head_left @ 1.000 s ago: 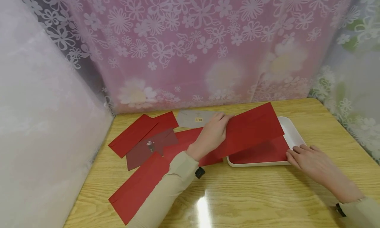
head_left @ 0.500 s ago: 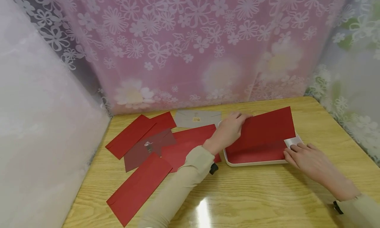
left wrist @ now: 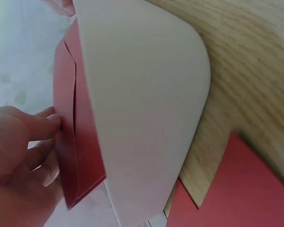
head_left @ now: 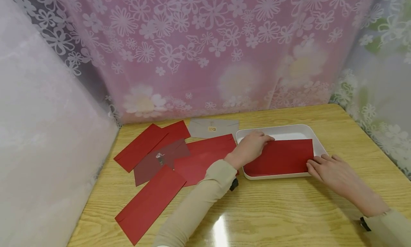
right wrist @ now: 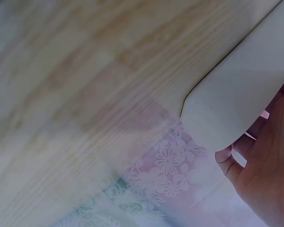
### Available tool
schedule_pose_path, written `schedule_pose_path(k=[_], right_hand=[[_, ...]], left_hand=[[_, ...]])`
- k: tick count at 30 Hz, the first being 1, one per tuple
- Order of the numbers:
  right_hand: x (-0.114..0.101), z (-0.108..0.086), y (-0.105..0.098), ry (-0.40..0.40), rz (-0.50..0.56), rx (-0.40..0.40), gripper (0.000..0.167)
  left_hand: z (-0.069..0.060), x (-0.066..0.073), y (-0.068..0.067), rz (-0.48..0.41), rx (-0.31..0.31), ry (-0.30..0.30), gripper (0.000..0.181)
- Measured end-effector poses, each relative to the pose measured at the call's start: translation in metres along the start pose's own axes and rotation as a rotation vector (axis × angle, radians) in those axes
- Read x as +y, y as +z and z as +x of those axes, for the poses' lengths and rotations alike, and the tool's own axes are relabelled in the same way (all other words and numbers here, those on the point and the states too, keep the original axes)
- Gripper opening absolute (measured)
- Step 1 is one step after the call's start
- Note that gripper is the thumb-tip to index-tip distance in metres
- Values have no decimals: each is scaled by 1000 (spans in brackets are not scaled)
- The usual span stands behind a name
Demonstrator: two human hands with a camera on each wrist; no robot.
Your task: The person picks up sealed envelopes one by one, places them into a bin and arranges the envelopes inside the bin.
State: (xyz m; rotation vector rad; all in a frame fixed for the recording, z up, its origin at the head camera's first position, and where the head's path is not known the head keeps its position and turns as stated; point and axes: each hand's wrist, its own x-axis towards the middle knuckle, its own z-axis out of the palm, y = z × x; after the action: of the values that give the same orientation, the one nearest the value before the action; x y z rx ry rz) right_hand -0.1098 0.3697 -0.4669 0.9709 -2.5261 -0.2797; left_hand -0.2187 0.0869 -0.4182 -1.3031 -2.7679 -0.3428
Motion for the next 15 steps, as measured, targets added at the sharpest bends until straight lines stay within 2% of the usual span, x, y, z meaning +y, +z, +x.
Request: schedule_pose_path(k=[9, 13, 15], right_hand=[[1, 1, 1, -50, -43, 30, 82], [0, 1, 0, -47, -52, 33, 80], [-1, 1, -1, -28, -40, 19, 65]], left_hand=[[-5, 0, 4, 40, -79, -58, 37], [-7, -2, 7, 46, -96, -90, 34], [-9, -4, 7, 56, -84, -99, 30]])
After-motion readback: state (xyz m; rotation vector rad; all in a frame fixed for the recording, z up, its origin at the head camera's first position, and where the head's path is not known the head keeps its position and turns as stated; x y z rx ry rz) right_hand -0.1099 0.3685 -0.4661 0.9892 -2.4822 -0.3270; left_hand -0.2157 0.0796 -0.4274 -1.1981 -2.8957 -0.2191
